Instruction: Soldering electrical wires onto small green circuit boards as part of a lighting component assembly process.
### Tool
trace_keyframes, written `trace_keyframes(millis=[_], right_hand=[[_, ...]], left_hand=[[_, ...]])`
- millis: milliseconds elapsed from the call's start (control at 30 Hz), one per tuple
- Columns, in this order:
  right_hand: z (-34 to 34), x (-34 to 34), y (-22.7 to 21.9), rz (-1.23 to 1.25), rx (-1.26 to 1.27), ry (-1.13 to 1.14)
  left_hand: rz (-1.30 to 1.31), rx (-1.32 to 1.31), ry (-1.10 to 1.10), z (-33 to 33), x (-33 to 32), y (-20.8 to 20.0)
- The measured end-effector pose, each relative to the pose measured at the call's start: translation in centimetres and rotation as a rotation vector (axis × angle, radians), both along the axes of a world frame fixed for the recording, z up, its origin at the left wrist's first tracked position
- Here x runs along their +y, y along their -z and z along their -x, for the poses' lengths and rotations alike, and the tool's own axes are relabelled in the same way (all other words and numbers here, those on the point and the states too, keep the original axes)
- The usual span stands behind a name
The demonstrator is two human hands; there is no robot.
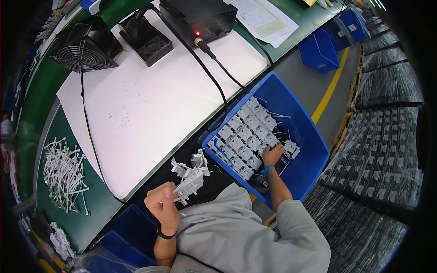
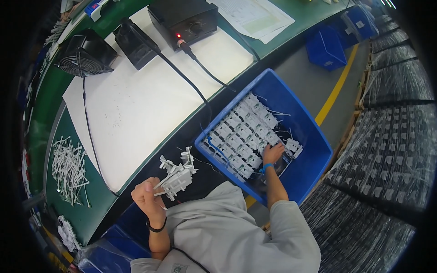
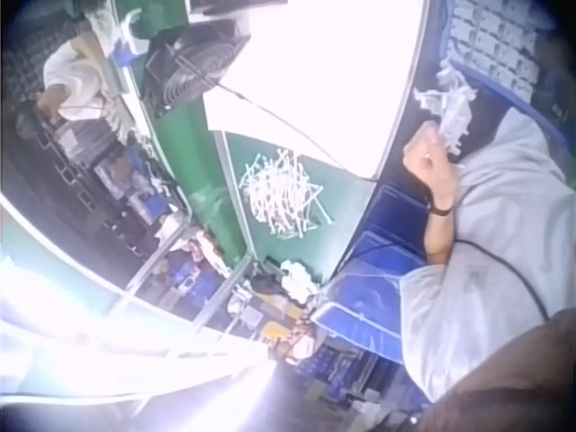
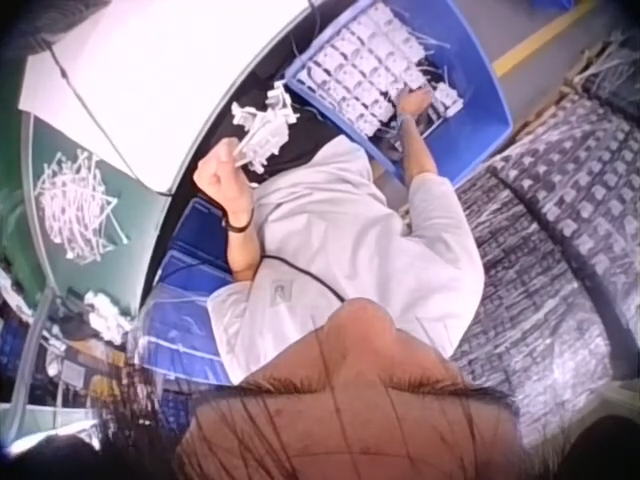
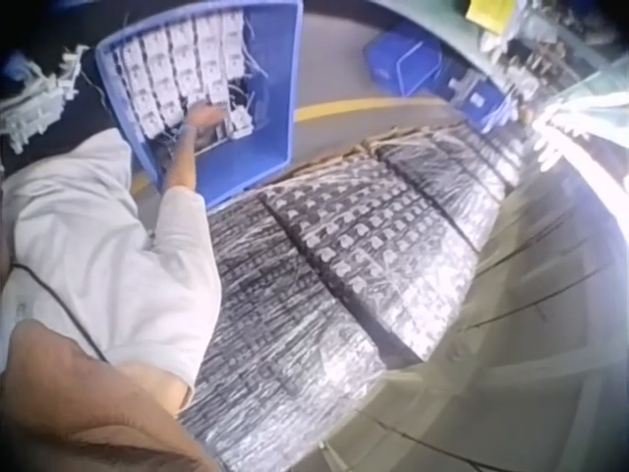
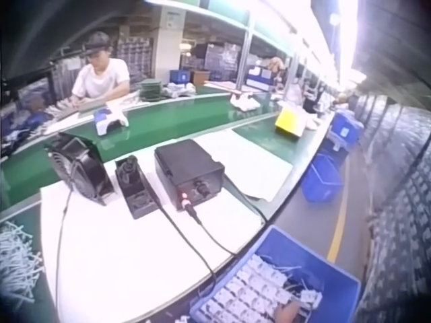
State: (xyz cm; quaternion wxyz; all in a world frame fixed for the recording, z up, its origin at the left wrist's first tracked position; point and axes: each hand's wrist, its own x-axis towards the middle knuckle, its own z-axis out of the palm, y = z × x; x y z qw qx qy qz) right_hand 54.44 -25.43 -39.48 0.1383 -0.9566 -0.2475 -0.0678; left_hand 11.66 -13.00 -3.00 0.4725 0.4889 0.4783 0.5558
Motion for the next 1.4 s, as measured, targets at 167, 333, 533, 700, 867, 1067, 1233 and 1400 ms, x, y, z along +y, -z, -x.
trace_keyframes(millis=[167,333,533,700,867,1067,1233,1400], right_hand=[[-1.6,0.6,-0.5,-0.057,0.154,-0.352],[-4.3,0.3,1.1,0.009,0.218,-0.435],[-5.2,2.1,0.4,0.078,0.287,-0.458],[-6.0,2.0,-0.6,0.126,0.304,-0.422],[-6.2,0.8,-0.8,0.174,0.283,-0.397],[-5.4,1.8,-1.3,0.264,0.298,-0.508],[-5.9,0.8,-0.2,0.197,0.278,-0.415],[-3.4,0.3,-1.2,-0.162,0.340,-0.382]], left_hand=[[0.000,-0.008,0.013,0.3,0.0,0.1],[0.000,-0.025,0.082,0.1,0.0,0.3],[-0.007,0.014,0.128,-0.4,0.1,0.2],[0.002,0.029,0.140,-0.9,0.2,-0.2],[-0.008,0.038,0.147,-1.0,0.0,-0.2],[-0.009,0.059,0.135,-0.6,-0.2,-0.1],[0.001,0.014,0.152,-0.6,-0.1,0.1],[0.005,0.019,0.140,-0.2,-0.1,0.2]])
